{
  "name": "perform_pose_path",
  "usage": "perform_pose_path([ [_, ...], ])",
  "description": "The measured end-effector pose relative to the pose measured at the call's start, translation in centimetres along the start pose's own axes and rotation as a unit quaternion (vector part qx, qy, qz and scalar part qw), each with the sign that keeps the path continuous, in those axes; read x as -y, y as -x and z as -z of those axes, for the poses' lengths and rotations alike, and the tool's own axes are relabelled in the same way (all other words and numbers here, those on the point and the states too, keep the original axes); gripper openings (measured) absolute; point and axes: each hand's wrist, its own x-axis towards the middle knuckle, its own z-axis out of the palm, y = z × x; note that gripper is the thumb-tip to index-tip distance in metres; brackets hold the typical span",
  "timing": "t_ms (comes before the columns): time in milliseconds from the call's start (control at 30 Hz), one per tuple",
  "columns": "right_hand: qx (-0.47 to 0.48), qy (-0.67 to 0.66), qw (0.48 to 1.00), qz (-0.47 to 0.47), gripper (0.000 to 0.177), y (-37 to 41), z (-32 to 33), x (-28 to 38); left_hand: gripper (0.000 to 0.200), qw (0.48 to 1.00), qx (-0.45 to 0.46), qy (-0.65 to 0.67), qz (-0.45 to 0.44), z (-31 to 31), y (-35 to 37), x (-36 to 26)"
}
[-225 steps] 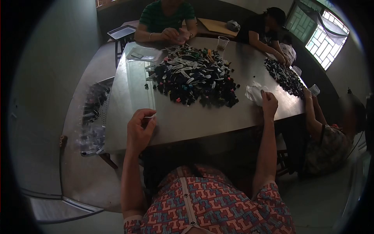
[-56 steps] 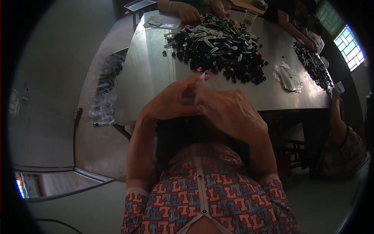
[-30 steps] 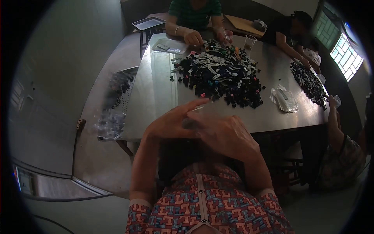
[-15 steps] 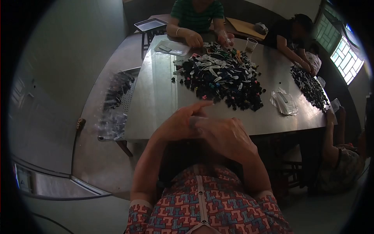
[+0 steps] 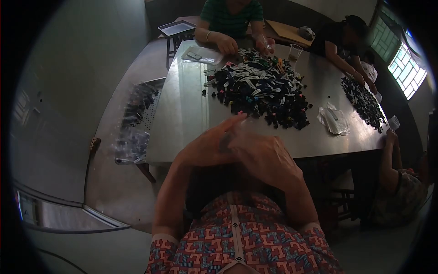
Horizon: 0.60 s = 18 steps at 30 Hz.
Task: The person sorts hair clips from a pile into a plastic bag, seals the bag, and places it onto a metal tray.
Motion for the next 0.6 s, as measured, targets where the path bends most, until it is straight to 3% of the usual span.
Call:
perform_pose_path([
  [67,-0.003,0.005,1.000,0.024,0.012,0.0,-0.1,-0.1,0.096,0.999,-0.011,-0.009,0.049,-0.2,-0.1,0.1],
  [300,0.010,0.015,1.000,0.015,0.013,-0.2,-0.2,0.1,0.096,0.999,-0.034,0.033,0.023,-1.0,-0.3,1.8],
  [467,-0.046,-0.009,0.998,0.050,0.021,-0.3,-0.3,0.0,0.095,0.996,-0.037,0.069,0.045,-0.8,-0.4,1.8],
  [600,-0.091,-0.040,0.993,0.058,0.017,-0.2,1.0,0.0,0.091,0.991,-0.058,0.090,0.076,-0.4,-0.5,0.7],
])
